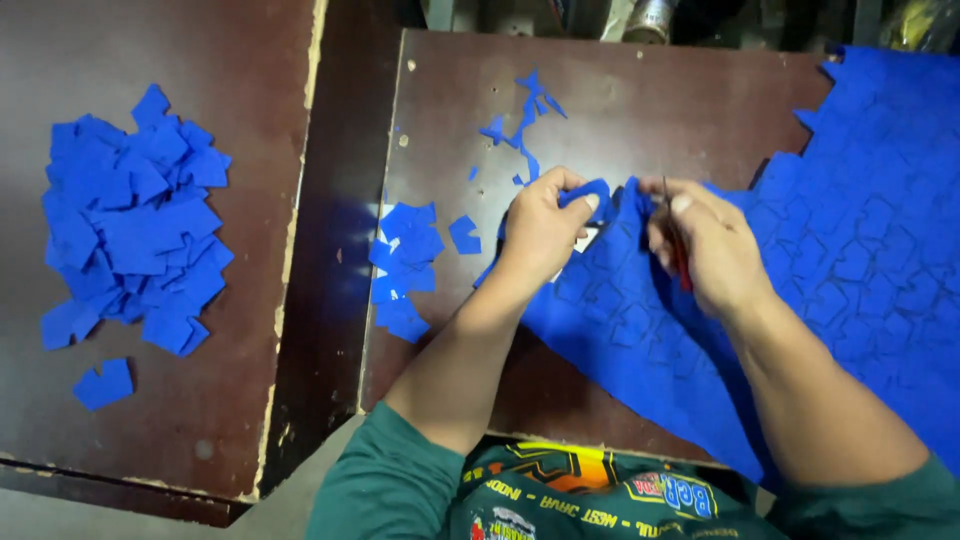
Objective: The person uses a red utility knife to cut small, irregular shapes from a large blue foam sheet laid on a wooden table. They repeatedly cut along pre-drawn outlines, remove the cut pieces, and occasionally shift the foam sheet to access new sections.
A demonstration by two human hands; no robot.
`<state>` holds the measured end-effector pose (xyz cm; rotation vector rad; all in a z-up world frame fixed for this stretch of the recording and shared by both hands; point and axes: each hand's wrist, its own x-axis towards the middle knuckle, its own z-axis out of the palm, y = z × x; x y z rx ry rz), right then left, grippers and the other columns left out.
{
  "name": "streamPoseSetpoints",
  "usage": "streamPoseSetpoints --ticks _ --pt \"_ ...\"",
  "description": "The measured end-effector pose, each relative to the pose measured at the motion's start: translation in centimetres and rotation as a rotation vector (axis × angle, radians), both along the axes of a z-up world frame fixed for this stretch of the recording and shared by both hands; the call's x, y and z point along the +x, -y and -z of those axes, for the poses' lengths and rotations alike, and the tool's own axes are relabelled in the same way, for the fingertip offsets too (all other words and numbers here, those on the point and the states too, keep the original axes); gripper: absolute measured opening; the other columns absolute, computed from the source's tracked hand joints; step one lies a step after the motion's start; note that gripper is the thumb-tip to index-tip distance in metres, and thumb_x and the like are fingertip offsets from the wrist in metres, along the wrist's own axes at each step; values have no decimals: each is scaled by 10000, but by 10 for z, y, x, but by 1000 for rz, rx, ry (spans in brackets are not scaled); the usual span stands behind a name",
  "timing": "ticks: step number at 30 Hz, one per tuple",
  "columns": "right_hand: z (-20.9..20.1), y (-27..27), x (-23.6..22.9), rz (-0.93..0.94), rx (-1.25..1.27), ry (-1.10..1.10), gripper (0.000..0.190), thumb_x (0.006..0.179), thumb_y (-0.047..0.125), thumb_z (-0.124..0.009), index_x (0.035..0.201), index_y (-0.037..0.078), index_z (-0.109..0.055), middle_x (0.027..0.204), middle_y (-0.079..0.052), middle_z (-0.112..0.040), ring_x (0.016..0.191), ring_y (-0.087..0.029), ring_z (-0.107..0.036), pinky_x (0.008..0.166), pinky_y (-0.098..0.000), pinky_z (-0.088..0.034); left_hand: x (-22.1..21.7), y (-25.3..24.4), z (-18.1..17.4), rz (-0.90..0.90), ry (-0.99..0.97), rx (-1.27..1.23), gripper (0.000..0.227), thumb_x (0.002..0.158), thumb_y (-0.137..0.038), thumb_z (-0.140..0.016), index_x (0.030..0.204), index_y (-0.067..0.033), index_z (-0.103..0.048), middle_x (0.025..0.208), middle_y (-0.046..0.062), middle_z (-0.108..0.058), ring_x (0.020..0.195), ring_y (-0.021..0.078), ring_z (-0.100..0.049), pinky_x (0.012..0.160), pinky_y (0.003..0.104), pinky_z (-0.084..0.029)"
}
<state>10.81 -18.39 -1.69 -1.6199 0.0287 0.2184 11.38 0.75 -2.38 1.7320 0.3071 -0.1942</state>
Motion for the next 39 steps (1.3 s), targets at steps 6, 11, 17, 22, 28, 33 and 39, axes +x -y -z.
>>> streamPoseSetpoints --ticks 6,11,17,22,28,33,39 --pt "-18 -10 -19 -103 269 -160 282 985 174 -463 1170 11 -600 644 -142 -518 446 -160 -459 337 -251 -366 3 0 -2 -28 -37 -77 152 822 -180 -700 963 -143 -745 483 22 -618 505 127 -634 537 233 -481" --pt "-18 -25 -39 -131 293 -268 275 940 130 -487 1096 -48 -627 668 -162 -548 440 -155 -467 306 -262 -353 -4 -3 -20 -78 -80 -170 193 795 -120 -673 973 -87 -740 516 61 -635 475 116 -617 452 200 -456" --pt "9 -26 -38 -167 270 -233 280 953 144 -491 1097 -56 -624 658 -157 -522 423 -165 -456 292 -276 -348 0 -6 -6 -30 -97 -105 197 722 -59 -650 894 -69 -745 578 86 -679 486 126 -693 416 208 -518" --pt "18 -22 -37 -205 273 -149 275 967 147 -490 1102 -54 -621 631 -148 -510 399 -164 -458 301 -267 -343 2 -4 3 77 -113 -41 200 727 -71 -668 896 -104 -771 622 54 -705 502 123 -715 403 214 -533" --pt "13 -26 -40 -194 277 -121 267 974 143 -494 1100 -57 -617 625 -128 -495 430 -147 -458 333 -262 -376 -4 -3 0 16 -130 -180 219 773 -27 -614 956 20 -726 690 142 -715 521 175 -712 434 219 -560" --pt "-10 -22 -41 -117 194 -187 270 983 84 -470 1153 -60 -623 685 -152 -535 411 -164 -491 320 -270 -380 -5 -5 -16 -4 -116 -231 192 827 -23 -629 984 69 -688 731 157 -708 535 185 -714 409 206 -553" --pt "-19 -27 -50 -93 112 -349 299 1000 119 -481 1138 -75 -662 716 -216 -656 433 -191 -576 319 -305 -482 -3 -5 -13 -3 -130 -241 183 836 7 -627 988 73 -705 743 171 -709 556 189 -727 408 193 -560"
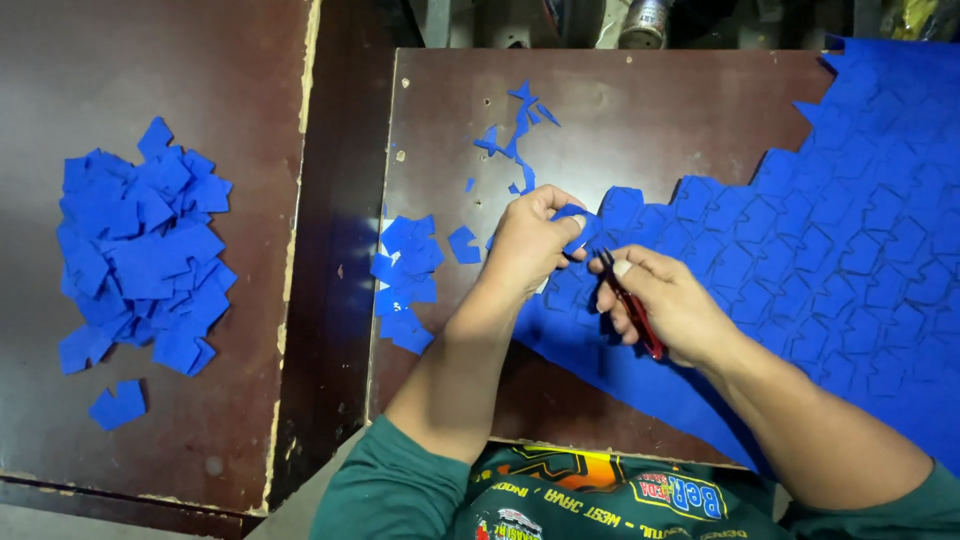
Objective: The person uses a red utility knife to cut small, irregular shapes from a large blue foam sheet laid on a wooden table. They repeatedly cut along pre-drawn outlines, remove the cut pieces, and occasionally shift the foam sheet to access new sections.
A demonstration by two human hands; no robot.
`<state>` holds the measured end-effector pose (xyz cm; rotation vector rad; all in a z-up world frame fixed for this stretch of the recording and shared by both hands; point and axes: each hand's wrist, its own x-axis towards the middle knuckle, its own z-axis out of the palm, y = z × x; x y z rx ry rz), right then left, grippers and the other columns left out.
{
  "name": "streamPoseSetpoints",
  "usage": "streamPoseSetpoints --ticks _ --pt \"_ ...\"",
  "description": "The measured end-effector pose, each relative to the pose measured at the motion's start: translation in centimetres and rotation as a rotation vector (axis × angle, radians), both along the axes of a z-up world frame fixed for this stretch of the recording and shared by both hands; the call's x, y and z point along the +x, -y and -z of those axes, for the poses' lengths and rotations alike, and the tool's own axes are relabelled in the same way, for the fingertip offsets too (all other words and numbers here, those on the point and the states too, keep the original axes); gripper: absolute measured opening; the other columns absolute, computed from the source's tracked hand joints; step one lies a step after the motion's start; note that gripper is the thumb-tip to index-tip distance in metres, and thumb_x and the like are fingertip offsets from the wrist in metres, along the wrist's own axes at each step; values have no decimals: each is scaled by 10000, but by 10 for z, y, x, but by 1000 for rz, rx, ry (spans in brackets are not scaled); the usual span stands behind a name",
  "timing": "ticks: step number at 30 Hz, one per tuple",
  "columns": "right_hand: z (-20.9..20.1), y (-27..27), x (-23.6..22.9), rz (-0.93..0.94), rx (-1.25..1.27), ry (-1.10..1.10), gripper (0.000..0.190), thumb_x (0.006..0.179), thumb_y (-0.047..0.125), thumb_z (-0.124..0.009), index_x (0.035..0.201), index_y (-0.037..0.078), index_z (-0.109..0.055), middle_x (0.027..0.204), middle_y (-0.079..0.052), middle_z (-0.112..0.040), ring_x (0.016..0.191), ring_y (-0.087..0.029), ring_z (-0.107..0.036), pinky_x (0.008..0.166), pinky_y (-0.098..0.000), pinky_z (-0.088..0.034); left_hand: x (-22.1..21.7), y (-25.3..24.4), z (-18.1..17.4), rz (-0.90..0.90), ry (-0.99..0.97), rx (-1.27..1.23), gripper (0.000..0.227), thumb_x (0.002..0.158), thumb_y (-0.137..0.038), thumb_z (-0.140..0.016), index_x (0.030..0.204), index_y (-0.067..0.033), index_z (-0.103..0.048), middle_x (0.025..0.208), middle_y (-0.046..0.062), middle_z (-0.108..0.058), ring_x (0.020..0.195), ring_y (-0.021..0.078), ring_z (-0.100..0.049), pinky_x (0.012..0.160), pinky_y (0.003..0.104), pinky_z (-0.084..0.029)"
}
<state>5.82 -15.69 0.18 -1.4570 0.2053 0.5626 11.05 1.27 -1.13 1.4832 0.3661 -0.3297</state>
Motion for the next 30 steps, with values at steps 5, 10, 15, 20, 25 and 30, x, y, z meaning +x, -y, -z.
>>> streamPoseSetpoints --ticks 5,10,15,20,25,30 --pt "4 -3 2 4 7 -41 282 1006 127 -494 1117 -68 -663 697 -208 -655 393 -199 -574 282 -309 -481 -1 -2 5 75 35 181 172 862 3 -600 987 9 -719 692 134 -722 531 180 -731 420 231 -577" --pt "6 -2 6 30 31 -76 269 971 114 -516 1111 -42 -684 711 -215 -664 424 -192 -575 294 -297 -479 -7 -7 -19 185 63 438 182 895 -64 -582 1013 -89 -719 543 49 -650 528 192 -722 521 305 -584" --pt "-4 -3 6 18 4 -28 326 988 126 -492 1192 -50 -675 732 -213 -670 419 -200 -587 279 -300 -490 -6 -3 -17 208 5 292 182 931 -106 -553 1073 -126 -666 535 58 -677 500 154 -694 538 234 -561" --pt "-1 1 8 -1 -39 14 341 967 95 -522 1234 -71 -654 748 -214 -668 414 -177 -553 283 -287 -454 -4 -2 -6 77 -3 45 221 887 10 -563 1078 14 -675 821 175 -727 525 179 -702 456 221 -589" --pt "5 -1 11 30 -28 53 298 996 131 -507 1190 -49 -646 681 -205 -639 327 -178 -491 230 -279 -380 -3 -1 8 36 -12 -7 229 865 18 -598 1065 29 -708 817 160 -712 529 169 -701 436 205 -588" --pt "-4 0 10 17 -104 -1 318 1000 138 -491 1178 -24 -699 672 -230 -640 364 -230 -555 267 -324 -446 -4 -1 8 55 4 49 196 864 10 -612 1020 0 -730 787 165 -716 536 188 -713 424 221 -586"
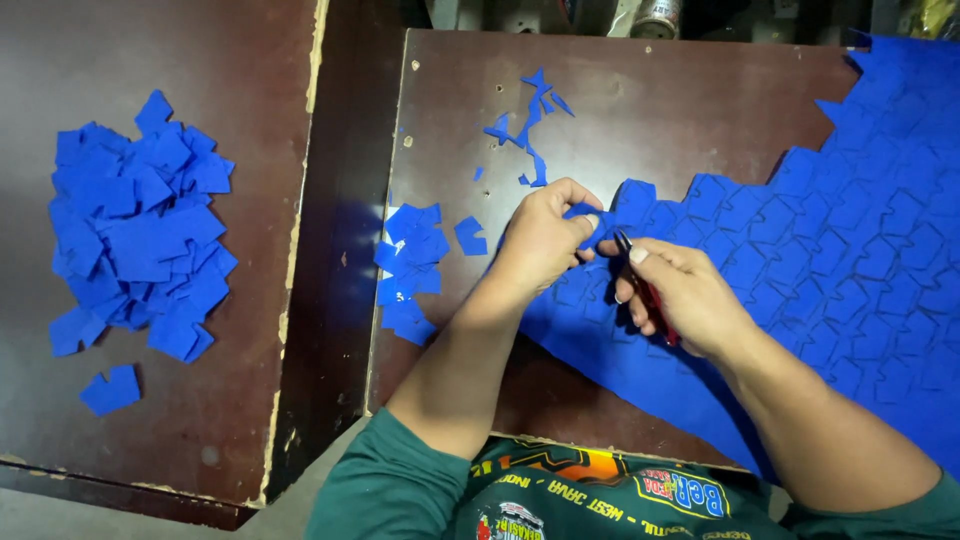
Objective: The person uses a red utility knife to cut small, irregular shapes from a large blue foam sheet laid on a wooden table. They repeatedly cut along pre-drawn outlines, remove the cut pieces, and occasionally shift the foam sheet to access new sections.
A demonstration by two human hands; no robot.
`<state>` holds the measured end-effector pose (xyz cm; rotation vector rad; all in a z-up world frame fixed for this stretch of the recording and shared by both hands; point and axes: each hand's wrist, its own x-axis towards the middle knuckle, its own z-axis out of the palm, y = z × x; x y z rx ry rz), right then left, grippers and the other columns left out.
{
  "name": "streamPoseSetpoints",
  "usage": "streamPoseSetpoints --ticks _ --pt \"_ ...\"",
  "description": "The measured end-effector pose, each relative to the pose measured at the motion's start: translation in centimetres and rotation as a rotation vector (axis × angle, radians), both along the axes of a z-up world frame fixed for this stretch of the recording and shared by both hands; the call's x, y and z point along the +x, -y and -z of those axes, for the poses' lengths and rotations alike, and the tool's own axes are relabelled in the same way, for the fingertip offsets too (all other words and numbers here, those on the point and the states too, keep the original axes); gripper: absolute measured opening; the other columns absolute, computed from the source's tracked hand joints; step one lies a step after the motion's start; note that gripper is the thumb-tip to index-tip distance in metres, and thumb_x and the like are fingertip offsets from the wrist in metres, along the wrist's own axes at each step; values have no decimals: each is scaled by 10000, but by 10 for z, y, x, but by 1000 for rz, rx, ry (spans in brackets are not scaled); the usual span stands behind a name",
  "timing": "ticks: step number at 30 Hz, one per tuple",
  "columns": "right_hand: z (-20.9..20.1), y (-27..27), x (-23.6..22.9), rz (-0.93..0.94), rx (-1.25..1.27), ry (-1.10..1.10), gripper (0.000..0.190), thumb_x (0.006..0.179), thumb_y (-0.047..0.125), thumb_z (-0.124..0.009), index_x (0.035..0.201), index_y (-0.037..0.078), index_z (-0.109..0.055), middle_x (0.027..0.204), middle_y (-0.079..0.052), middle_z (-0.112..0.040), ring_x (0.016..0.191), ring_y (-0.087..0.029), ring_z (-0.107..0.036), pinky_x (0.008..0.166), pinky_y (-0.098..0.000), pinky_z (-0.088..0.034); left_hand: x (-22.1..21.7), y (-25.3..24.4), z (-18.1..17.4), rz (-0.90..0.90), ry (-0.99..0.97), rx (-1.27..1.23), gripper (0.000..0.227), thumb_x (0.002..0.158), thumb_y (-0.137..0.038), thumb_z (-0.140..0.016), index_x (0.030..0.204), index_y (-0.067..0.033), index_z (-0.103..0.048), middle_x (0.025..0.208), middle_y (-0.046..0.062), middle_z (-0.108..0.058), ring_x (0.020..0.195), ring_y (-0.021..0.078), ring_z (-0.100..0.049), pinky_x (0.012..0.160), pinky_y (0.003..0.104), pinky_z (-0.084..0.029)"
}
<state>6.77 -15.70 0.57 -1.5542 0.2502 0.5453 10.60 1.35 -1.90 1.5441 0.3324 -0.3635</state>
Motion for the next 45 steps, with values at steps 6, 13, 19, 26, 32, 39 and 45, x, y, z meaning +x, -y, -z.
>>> streamPoseSetpoints --ticks 6,13,19,26,32,39,45 --pt "7 0 6 -6 9 20 311 970 142 -513 1137 -40 -702 643 -232 -644 364 -222 -566 256 -312 -444 -4 -4 -26 11 17 93 195 871 -12 -609 1011 -53 -738 654 132 -701 491 192 -701 406 225 -582" --pt "1 -5 3 -6 -1 28 240 978 141 -530 986 -29 -699 588 -219 -623 322 -212 -521 255 -307 -425 2 2 -6 -34 15 -55 196 865 19 -606 1018 17 -729 719 157 -693 526 159 -698 445 193 -591" --pt "7 -7 0 -13 67 114 233 1018 152 -505 926 20 -673 612 -181 -605 318 -192 -504 260 -297 -394 -1 1 -2 -40 13 -63 203 841 24 -643 1029 49 -714 735 170 -698 530 153 -695 454 196 -599" --pt "7 -10 -5 -45 28 210 238 1033 131 -479 957 -8 -657 566 -128 -514 332 -164 -447 268 -279 -358 -6 0 -8 -17 14 -138 213 846 37 -640 1051 71 -691 772 187 -701 549 161 -703 460 196 -610" --pt "8 -11 -6 -40 34 234 230 1040 127 -489 992 -20 -659 611 -124 -523 362 -142 -453 253 -263 -357 -7 -2 -9 11 45 -158 231 837 57 -632 1063 76 -677 763 180 -696 558 170 -710 474 202 -618" --pt "8 -12 -8 -32 63 243 235 1040 126 -484 1012 -39 -649 627 -127 -507 370 -130 -440 240 -251 -339 -6 -2 -7 31 60 -121 234 834 56 -640 1064 59 -681 747 168 -705 560 169 -716 482 203 -623" --pt "18 -8 -5 -37 58 253 230 1045 126 -496 1000 -37 -652 614 -137 -521 363 -135 -438 231 -253 -344 -6 -1 -7 43 58 -111 232 839 53 -640 1067 57 -679 748 170 -706 569 168 -716 490 203 -623"
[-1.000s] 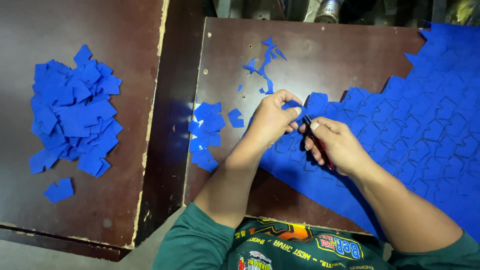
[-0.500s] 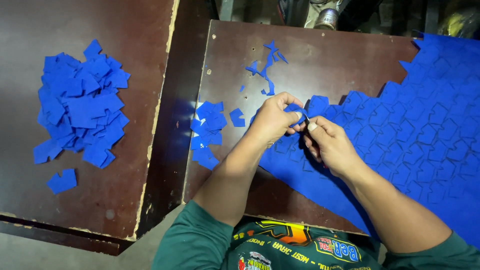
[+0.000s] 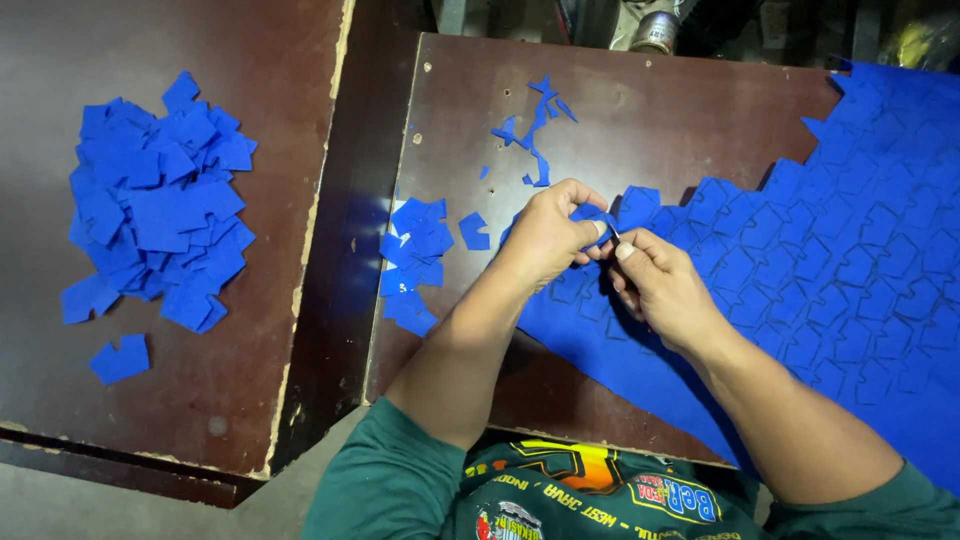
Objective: The person uses a red utility knife to cut small, irregular shapes from a large blue foam sheet laid on a wooden table. They repeatedly cut along pre-drawn outlines, remove the cut pieces, and occasionally shift the foam sheet to access new sections.
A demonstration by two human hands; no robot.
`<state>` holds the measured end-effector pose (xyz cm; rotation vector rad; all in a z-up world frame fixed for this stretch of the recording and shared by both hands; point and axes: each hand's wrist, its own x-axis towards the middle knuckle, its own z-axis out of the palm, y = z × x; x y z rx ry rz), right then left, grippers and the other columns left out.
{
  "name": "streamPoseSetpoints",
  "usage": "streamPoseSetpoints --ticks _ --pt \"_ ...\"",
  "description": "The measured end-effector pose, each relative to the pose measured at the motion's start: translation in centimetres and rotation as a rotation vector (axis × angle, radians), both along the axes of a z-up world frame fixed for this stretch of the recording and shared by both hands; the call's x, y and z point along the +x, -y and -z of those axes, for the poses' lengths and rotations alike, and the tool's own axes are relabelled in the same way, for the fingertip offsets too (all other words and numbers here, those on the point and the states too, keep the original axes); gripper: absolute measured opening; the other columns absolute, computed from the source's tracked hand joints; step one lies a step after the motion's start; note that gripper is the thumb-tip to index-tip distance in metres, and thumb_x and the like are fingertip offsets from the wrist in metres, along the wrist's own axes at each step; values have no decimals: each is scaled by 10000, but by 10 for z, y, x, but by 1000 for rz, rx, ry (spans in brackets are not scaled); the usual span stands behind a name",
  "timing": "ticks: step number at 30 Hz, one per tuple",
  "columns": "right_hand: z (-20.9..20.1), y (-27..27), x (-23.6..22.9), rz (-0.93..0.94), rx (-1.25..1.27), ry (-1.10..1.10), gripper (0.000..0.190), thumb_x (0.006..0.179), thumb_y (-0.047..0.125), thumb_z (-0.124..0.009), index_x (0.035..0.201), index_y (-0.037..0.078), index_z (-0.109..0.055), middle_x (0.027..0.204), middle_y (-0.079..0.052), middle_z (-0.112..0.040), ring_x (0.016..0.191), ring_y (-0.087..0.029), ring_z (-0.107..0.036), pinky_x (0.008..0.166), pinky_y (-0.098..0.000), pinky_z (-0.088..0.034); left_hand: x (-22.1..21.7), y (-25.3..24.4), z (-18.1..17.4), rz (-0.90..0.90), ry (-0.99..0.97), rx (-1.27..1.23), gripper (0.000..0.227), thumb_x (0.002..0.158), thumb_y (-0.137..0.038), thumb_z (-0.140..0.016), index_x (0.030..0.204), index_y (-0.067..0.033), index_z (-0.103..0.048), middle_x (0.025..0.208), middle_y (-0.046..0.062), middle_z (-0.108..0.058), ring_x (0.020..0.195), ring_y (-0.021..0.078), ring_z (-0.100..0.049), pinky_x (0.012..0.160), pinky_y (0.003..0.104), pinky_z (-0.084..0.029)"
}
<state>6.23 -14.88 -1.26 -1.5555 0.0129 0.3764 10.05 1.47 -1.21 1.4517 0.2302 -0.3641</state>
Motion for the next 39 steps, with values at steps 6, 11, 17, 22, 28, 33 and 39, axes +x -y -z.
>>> streamPoseSetpoints --ticks 6,11,17,22,28,33,39 --pt "3 2 1 -5 9 -8 220 1047 109 -489 1007 -34 -651 609 -128 -497 364 -129 -433 234 -248 -343 -1 -1 -3 3 2 -5 234 832 48 -641 1062 47 -687 751 166 -709 562 162 -713 478 196 -618" --pt "2 2 1 4 12 -14 216 1046 103 -483 1013 -37 -644 611 -123 -492 364 -126 -429 236 -248 -343 2 -1 7 -30 -3 -56 252 821 22 -656 1066 80 -657 750 174 -685 547 162 -699 464 194 -607" --pt "-1 1 1 15 21 -17 213 1041 94 -476 1029 -40 -641 628 -119 -487 389 -113 -422 251 -238 -340 -1 -7 -7 -53 -90 -40 221 858 -74 -652 984 108 -655 676 140 -653 482 135 -671 392 169 -573" --pt "-6 0 -1 8 23 -14 216 1037 97 -480 1022 -44 -642 637 -121 -494 408 -112 -440 261 -237 -350 2 -6 0 -48 -79 29 176 844 -64 -647 928 88 -681 624 144 -650 439 142 -653 354 191 -557" --pt "0 1 1 13 25 -7 224 1041 118 -478 1027 -29 -647 628 -124 -504 391 -115 -442 262 -238 -353 1 -4 -3 -34 -72 54 172 837 -69 -650 922 74 -693 590 115 -630 432 126 -635 356 192 -538" --pt "1 -2 4 29 23 0 217 1041 113 -478 998 -20 -645 621 -142 -521 368 -128 -452 228 -251 -338 0 -3 -9 -18 -56 86 144 826 -65 -649 895 50 -701 568 110 -637 413 126 -629 352 194 -529" --pt "0 -2 3 39 21 7 210 1045 117 -491 1006 -16 -650 633 -138 -524 385 -129 -451 249 -251 -348 -2 -3 -14 -8 -60 107 147 821 -73 -648 894 41 -705 549 84 -625 404 111 -608 358 187 -511"
